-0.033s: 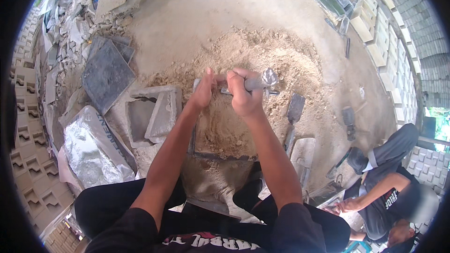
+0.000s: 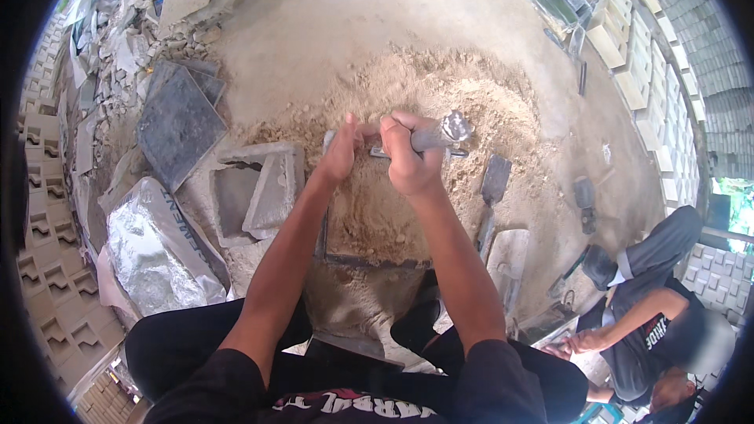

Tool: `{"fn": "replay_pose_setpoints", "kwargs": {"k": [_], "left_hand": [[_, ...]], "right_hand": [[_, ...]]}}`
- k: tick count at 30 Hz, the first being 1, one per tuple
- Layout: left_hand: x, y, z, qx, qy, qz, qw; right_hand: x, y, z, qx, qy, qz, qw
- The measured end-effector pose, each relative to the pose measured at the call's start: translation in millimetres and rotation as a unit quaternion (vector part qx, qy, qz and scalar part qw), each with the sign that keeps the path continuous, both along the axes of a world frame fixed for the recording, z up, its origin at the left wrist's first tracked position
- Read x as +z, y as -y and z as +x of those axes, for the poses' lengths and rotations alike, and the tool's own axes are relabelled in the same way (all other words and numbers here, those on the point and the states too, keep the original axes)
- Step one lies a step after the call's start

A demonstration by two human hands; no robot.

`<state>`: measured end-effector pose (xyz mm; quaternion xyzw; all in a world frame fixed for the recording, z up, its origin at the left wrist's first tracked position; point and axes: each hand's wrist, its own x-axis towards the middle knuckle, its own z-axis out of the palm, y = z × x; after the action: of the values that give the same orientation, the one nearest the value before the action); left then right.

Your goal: The person uses a trowel to scrape and level sand inside a rectangular mold while seated on the floor. They use their hands to pat down and compress the sand within the frame.

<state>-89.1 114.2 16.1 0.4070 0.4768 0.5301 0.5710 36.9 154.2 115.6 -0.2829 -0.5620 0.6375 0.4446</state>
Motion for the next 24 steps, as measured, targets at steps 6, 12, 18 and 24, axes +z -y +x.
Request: {"fn": "replay_pose_setpoints", "kwargs": {"k": [6, 12, 18, 24], "left_hand": [[-6.9, -1.0, 1.4, 0.072, 0.078, 0.023, 0.994], [-10.0, 8.2, -18.6, 0.155, 0.077, 0.042, 0.984], [-19.5, 16.1, -9.7, 0.117, -0.097, 0.035, 0.988], [-22.1, 14.3, -7.4, 0.232, 0.129, 0.071, 0.962]], "right_hand": [[-10.6, 0.9, -3.1, 0.024, 0.052, 0.054, 0.997], [-23.1, 9.1, -13.1, 0.017, 0.021, 0.040, 0.999], [-2.5, 20.7, -24.2, 0.015, 0.024, 0.071, 0.997], [-0.4, 23.0, -45.3, -0.017, 0.015, 0.047, 0.999]]}}
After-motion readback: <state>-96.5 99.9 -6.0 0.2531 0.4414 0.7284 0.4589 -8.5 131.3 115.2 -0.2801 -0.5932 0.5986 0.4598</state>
